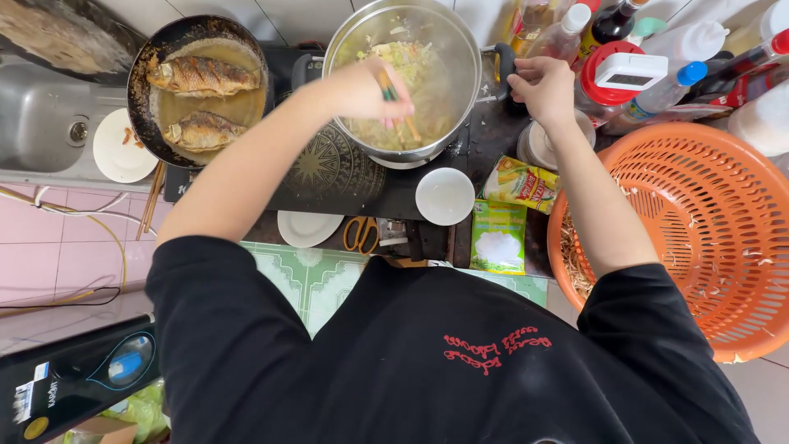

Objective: Stirring vegetables in a pot, frying whole fish in a pan, and adding seasoning/sauce.

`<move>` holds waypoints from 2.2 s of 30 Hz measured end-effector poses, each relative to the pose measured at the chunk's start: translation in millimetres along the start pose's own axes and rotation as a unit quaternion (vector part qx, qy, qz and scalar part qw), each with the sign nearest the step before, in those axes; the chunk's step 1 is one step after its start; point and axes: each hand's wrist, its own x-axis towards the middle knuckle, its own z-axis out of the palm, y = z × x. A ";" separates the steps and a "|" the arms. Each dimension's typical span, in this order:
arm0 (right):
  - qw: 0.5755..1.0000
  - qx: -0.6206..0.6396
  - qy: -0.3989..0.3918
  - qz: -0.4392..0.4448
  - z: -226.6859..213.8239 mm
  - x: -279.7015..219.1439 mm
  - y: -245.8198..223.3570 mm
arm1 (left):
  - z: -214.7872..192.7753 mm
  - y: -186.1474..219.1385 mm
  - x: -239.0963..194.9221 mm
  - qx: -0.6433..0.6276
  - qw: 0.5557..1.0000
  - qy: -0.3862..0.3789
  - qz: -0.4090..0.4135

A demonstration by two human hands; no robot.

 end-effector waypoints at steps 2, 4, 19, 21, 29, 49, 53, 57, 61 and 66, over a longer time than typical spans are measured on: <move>1.000 0.007 0.001 -0.001 3.6 0.6 -1.5 | 7.8 -0.7 0.1 0.069 0.995 -0.053 -0.052; 1.000 -0.002 0.007 -0.002 0.8 0.1 -1.1 | 15.4 -37.5 22.0 0.106 0.994 0.002 0.010; 1.000 -0.003 0.010 0.024 2.7 2.5 -1.3 | 19.5 -83.0 107.3 0.083 0.974 0.204 0.058; 1.000 0.002 0.008 0.025 2.3 0.9 0.8 | 29.7 -78.9 92.6 0.158 0.955 0.183 0.171; 0.999 -0.033 0.002 -0.008 0.2 -0.6 -2.6 | 41.4 -27.0 36.7 0.048 0.999 -0.004 -0.019; 1.000 -0.011 -0.002 -0.003 1.4 1.1 1.8 | 54.1 -9.5 44.9 0.040 0.972 0.231 0.023; 1.000 -0.012 -0.001 -0.005 1.1 -0.4 -1.9 | 77.5 -70.1 53.0 0.020 0.973 0.213 0.089; 1.000 -0.013 0.005 -0.010 1.5 -1.5 -1.9 | 41.7 -68.7 45.3 0.106 0.945 0.272 0.146; 1.000 -0.013 0.005 -0.008 2.0 0.0 -1.0 | -9.7 -48.5 34.6 0.015 0.932 0.343 -0.120; 1.000 -0.010 0.006 -0.009 2.6 -1.9 0.4 | 27.9 -128.5 97.3 0.190 0.847 0.492 -0.064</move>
